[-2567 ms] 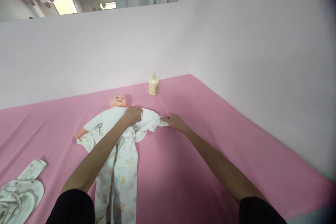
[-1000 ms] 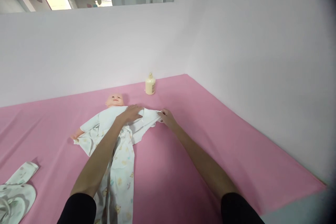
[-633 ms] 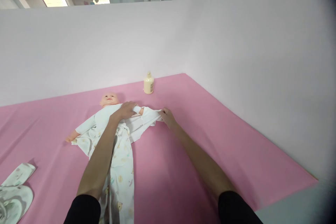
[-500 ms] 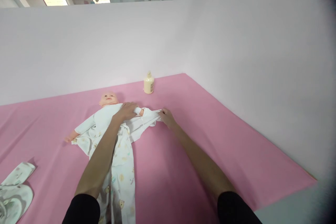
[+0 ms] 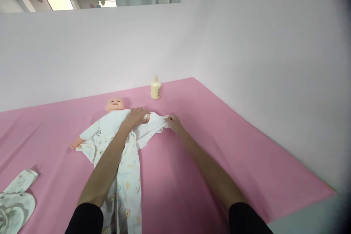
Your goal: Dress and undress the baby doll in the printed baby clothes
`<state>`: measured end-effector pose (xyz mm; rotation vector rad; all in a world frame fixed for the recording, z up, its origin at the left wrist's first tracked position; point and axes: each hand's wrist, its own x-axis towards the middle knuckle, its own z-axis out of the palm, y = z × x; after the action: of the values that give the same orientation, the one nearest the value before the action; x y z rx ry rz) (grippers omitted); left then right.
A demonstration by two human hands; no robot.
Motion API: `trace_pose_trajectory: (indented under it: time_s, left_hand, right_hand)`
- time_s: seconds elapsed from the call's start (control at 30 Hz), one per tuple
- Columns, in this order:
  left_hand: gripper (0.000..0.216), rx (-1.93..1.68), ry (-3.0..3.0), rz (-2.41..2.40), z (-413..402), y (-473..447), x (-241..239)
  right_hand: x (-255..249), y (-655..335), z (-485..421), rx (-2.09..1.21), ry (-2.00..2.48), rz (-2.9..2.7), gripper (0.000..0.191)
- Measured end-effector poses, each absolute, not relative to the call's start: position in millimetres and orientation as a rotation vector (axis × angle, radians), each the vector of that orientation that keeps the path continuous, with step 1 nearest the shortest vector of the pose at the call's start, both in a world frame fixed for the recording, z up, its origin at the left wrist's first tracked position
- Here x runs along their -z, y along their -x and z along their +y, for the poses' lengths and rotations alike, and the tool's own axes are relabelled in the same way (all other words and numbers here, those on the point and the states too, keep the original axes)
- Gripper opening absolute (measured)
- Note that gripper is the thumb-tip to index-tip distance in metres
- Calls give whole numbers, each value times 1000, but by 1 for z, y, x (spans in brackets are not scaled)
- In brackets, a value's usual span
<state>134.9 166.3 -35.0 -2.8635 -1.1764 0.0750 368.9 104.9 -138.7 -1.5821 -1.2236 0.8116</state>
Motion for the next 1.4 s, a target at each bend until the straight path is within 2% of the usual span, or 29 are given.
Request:
trace_pose_trajectory:
  time_s: [0.43, 0.67, 0.83, 0.93, 1.07, 1.2, 1.4]
  left_hand:
    - [31, 25, 2976, -1320, 179, -122, 30]
    - [30, 11, 2986, -1298, 184, -120, 33]
    - [34, -61, 2927, -1323, 176, -128, 34]
    - [33, -101, 2891, -1327, 169, -134, 35]
    - [35, -128, 2842, -1278, 163, -137, 37]
    - [43, -147, 2788, -1260, 160, -139, 40]
    - [41, -180, 2772, -1246, 155, -144, 42]
  right_hand:
    - [136, -366, 95, -808, 1538, -1137, 24]
    - [133, -365, 89, -779, 1568, -1207, 18]
    - [134, -362, 84, -769, 1614, -1132, 21]
    - [129, -355, 84, -714, 1634, -1139, 13]
    - [120, -346, 93, -713, 1631, -1395, 22]
    - [122, -344, 101, -665, 1652, -1726, 15]
    - [128, -339, 103, -507, 1751, -1842, 9]
